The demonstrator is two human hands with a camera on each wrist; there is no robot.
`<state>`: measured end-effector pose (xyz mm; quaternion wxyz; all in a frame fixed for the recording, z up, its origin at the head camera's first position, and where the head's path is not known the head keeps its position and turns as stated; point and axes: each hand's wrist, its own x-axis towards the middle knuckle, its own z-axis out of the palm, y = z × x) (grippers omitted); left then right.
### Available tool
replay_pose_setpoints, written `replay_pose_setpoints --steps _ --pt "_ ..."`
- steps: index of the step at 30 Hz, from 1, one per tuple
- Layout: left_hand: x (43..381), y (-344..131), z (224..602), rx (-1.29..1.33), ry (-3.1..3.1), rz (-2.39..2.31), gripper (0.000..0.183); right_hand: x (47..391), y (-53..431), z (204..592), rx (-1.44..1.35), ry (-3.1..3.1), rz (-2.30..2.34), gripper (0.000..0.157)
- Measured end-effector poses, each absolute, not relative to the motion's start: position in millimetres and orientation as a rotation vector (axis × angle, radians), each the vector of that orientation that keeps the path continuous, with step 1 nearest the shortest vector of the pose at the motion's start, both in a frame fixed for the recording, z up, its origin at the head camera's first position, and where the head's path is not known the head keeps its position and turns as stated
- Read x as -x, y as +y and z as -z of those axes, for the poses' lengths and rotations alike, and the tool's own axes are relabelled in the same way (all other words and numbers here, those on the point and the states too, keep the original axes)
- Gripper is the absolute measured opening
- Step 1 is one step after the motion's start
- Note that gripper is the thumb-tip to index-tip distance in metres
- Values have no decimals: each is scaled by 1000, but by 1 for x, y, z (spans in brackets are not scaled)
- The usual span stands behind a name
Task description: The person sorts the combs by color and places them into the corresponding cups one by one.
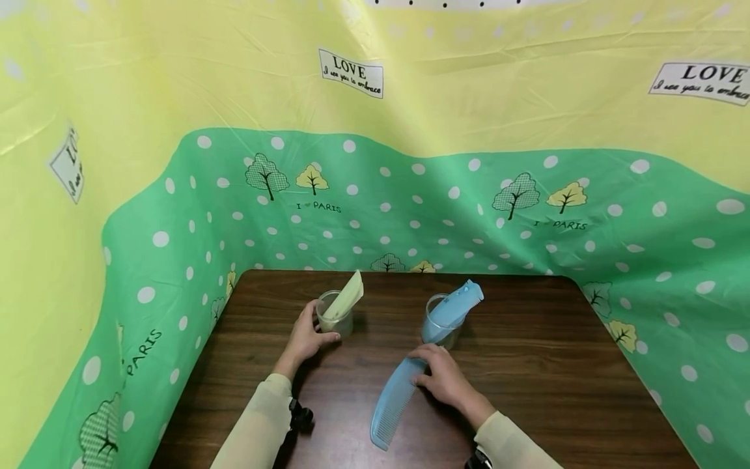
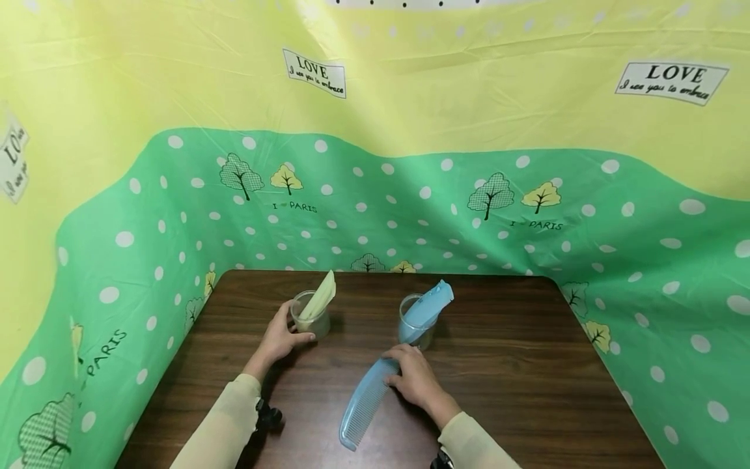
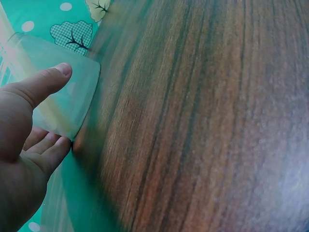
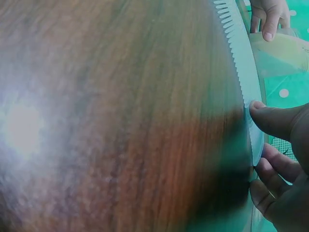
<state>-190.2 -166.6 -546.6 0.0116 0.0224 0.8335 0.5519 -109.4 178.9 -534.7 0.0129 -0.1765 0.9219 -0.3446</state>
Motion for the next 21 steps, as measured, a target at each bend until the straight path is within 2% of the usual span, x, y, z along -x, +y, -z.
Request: replay_pose_setpoints --steps 9,21 --pt "193 -168 547 -101 2596 -1733 94 110 178 534 420 2893 1101 53" --pt "197 -169 548 -125 2582 -1759 93 111 180 536 434 2893 1193 37"
